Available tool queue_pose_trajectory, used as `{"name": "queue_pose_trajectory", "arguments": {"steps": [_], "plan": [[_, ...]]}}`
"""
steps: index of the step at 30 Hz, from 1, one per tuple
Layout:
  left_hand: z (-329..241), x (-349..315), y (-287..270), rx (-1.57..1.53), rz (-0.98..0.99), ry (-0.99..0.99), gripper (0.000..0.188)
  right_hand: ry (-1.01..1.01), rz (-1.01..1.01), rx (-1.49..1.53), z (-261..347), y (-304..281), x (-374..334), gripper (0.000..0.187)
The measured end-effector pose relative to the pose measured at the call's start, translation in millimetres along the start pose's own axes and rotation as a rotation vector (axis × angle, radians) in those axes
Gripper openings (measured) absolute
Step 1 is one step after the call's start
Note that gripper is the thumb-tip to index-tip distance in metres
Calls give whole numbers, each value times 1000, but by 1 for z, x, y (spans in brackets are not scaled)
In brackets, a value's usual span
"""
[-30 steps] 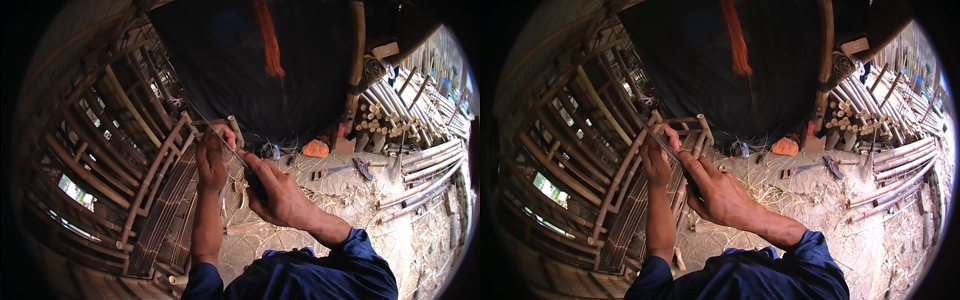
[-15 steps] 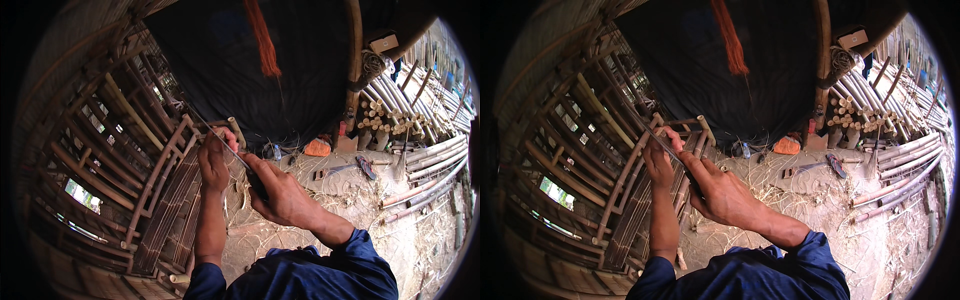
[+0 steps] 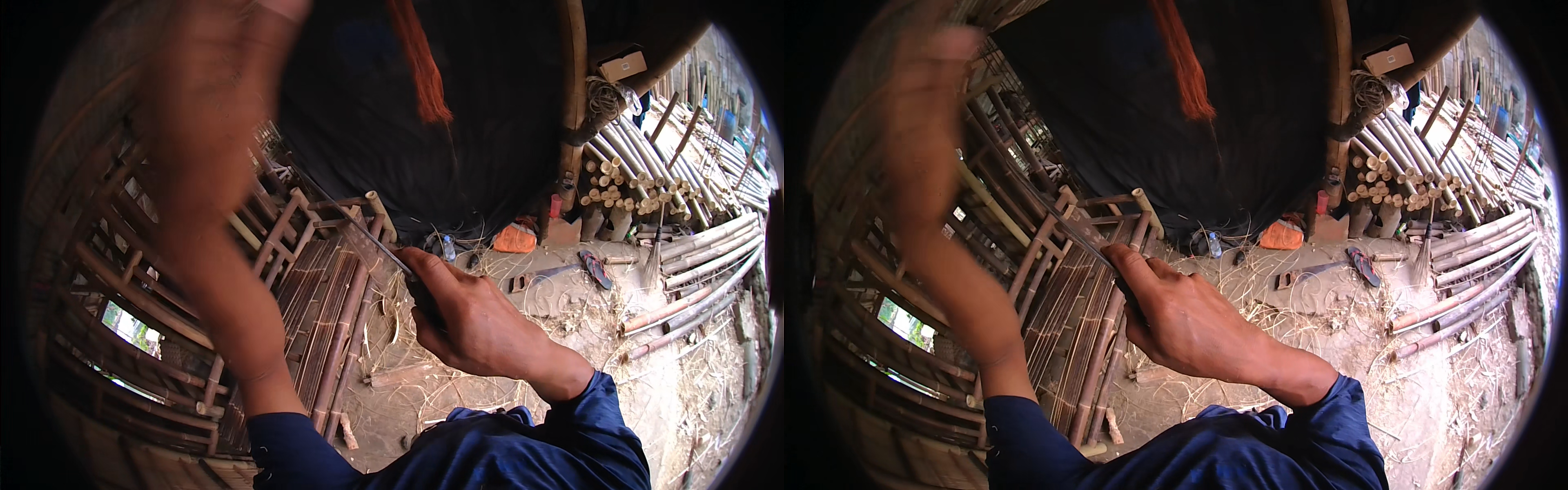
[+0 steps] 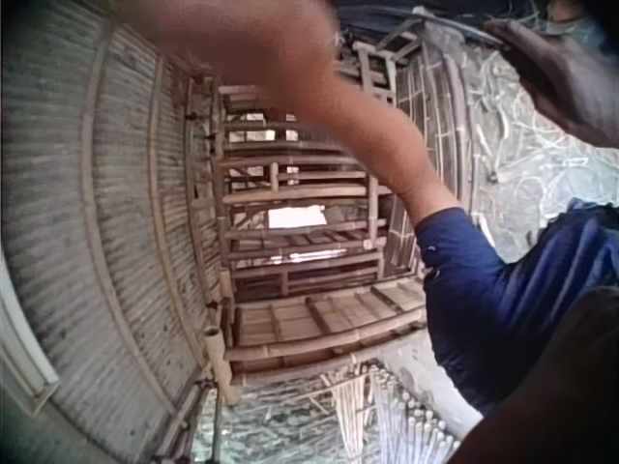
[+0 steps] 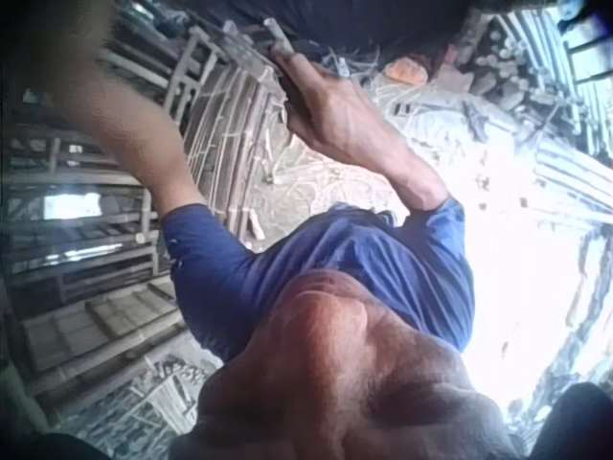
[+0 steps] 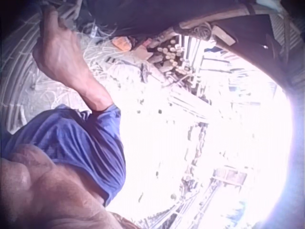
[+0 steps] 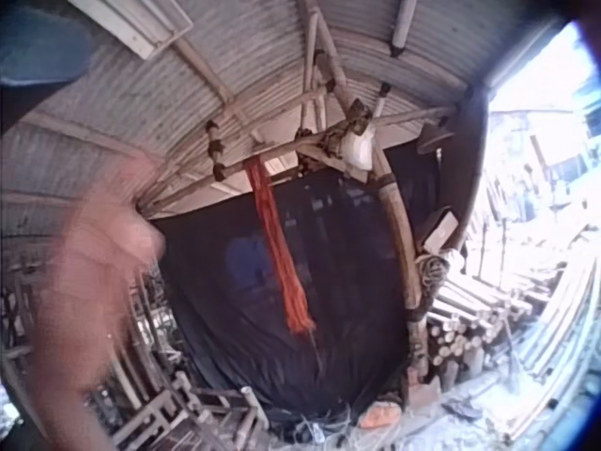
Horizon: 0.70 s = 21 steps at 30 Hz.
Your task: The person uses a knife to shave thin strips from bamboo poles. They hold the bamboo against a workbench and repeatedly draw the knife along the surface to remove the outer layer, creating long shavings.
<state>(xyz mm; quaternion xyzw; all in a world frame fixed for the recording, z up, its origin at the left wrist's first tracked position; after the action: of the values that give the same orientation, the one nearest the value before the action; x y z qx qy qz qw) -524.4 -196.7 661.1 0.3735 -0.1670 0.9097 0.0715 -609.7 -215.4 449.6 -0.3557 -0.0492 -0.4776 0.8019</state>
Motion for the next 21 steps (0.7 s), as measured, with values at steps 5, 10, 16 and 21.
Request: {"name": "queue_pose_trajectory", "arguments": {"steps": [5, 10, 16, 21], "plan": [[5, -6, 40, -214, 162, -104, 50, -82, 20, 2, 14, -2, -5, 61], [50, -41, 23, -236, 277, -39, 52, -88, 115, 84, 27, 17, 3, 56], [5, -135, 139, -417, 370, -562, 48, 52, 70, -17, -50, 41, -8, 53], [17, -145, 58, -617, -327, -712, 36, 109, 74, 40, -52, 48, -10, 48]]}}
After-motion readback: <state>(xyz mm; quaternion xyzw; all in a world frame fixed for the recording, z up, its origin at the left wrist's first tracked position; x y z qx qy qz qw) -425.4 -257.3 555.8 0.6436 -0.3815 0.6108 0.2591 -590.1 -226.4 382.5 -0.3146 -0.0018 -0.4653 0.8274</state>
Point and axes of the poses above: each hand's wrist, its own x-axis towards the middle knuckle, its own y-axis out of the palm, z = x × y, the point moved 10 cm from there along x, towards the middle knuckle, and after that the axes turned 12 degrees about y, right-handed, at the moved point
